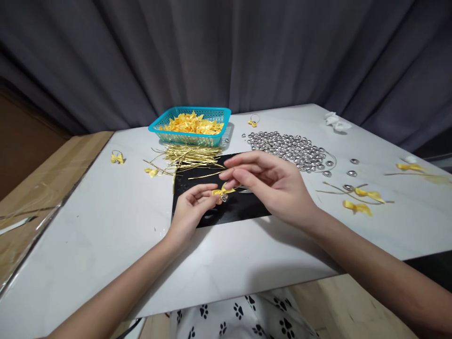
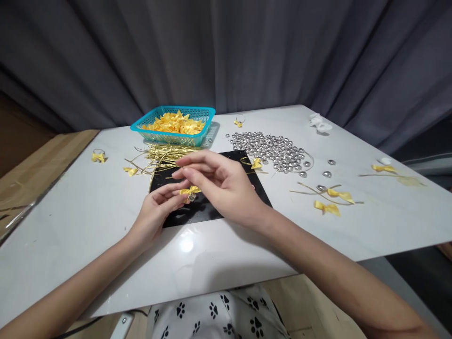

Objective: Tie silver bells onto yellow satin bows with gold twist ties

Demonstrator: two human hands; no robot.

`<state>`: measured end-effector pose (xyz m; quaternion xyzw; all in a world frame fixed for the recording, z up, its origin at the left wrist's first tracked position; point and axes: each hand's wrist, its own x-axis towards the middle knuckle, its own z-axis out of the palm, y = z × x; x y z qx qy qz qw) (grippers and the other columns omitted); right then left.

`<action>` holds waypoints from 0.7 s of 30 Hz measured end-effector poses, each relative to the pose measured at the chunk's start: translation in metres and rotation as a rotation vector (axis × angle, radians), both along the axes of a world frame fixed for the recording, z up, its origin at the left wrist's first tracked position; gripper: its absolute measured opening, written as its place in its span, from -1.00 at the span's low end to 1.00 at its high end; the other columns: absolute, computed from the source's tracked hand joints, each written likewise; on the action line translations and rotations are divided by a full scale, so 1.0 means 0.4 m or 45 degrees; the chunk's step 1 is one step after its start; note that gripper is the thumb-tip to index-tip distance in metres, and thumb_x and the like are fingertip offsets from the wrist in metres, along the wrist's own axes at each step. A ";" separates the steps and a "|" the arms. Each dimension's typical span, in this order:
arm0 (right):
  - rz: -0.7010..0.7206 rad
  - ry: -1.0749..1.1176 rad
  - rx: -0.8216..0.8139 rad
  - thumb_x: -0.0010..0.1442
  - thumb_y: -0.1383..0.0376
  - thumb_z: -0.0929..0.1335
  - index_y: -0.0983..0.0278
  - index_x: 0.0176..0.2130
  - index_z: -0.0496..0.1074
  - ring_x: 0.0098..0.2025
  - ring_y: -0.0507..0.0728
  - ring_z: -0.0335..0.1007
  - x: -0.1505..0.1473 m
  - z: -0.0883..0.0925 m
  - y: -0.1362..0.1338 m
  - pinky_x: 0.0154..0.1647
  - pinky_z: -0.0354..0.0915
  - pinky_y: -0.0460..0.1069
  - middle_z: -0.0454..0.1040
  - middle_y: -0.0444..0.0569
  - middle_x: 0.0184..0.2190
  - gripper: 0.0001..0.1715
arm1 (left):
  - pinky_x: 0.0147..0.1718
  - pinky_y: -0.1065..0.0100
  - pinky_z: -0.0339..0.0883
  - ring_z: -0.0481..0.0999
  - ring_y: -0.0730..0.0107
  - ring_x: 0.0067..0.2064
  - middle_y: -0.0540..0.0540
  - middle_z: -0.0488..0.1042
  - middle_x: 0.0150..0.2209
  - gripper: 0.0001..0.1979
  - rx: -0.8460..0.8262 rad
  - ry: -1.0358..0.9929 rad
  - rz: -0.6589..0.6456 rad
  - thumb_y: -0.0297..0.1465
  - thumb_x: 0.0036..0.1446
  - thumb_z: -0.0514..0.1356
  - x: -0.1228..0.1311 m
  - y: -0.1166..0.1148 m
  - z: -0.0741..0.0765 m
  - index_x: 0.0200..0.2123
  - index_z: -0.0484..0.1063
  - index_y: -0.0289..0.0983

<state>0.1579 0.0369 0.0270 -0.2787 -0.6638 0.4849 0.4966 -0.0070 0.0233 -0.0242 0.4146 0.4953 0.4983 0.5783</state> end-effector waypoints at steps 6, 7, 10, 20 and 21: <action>-0.044 -0.192 0.173 0.21 0.36 0.29 0.29 -0.27 0.41 -0.52 -0.08 0.36 0.007 -0.018 0.006 -0.45 0.36 -0.13 0.47 -0.11 -0.38 -0.91 | -0.30 0.47 0.31 0.46 0.50 -0.34 0.01 0.53 -0.41 -0.90 -0.032 -0.011 -0.020 -0.39 -0.06 0.32 -0.004 -0.001 -0.004 -0.40 0.54 -0.25; -0.077 -0.249 0.239 0.22 0.37 0.28 0.29 -0.26 0.41 -0.51 -0.08 0.35 0.012 -0.021 0.009 -0.47 0.34 -0.13 0.47 -0.09 -0.36 -0.89 | -0.30 0.48 0.31 0.46 0.51 -0.34 0.02 0.52 -0.41 -0.91 -0.045 -0.014 -0.002 -0.39 -0.06 0.32 -0.003 -0.002 -0.003 -0.40 0.53 -0.24; -0.154 -0.395 0.455 0.24 0.44 0.22 0.31 -0.21 0.42 -0.40 -0.05 0.38 0.025 -0.023 0.016 -0.40 0.34 -0.12 0.49 -0.04 -0.29 -0.79 | -0.29 0.50 0.32 0.46 0.52 -0.34 0.03 0.52 -0.43 -0.90 -0.063 -0.017 0.028 -0.36 -0.05 0.31 0.001 -0.002 0.001 -0.41 0.51 -0.24; -0.345 -0.615 0.717 0.20 0.45 0.31 0.32 -0.27 0.38 -0.44 -0.08 0.37 0.052 0.007 -0.003 -0.37 0.33 -0.17 0.49 -0.11 -0.38 -0.93 | -0.41 0.64 0.30 0.48 0.61 -0.42 0.04 0.55 -0.48 -0.86 -0.070 0.003 0.157 -0.38 -0.15 0.38 0.007 -0.013 0.030 -0.48 0.50 -0.28; -0.348 -0.670 0.816 0.20 0.47 0.30 0.34 -0.26 0.38 -0.43 -0.08 0.36 0.056 0.009 -0.002 -0.36 0.32 -0.17 0.48 -0.10 -0.39 -0.91 | -0.43 0.65 0.30 0.47 0.63 -0.44 0.06 0.53 -0.51 -0.86 -0.052 -0.004 0.151 -0.38 -0.13 0.37 0.006 -0.015 0.034 -0.50 0.48 -0.27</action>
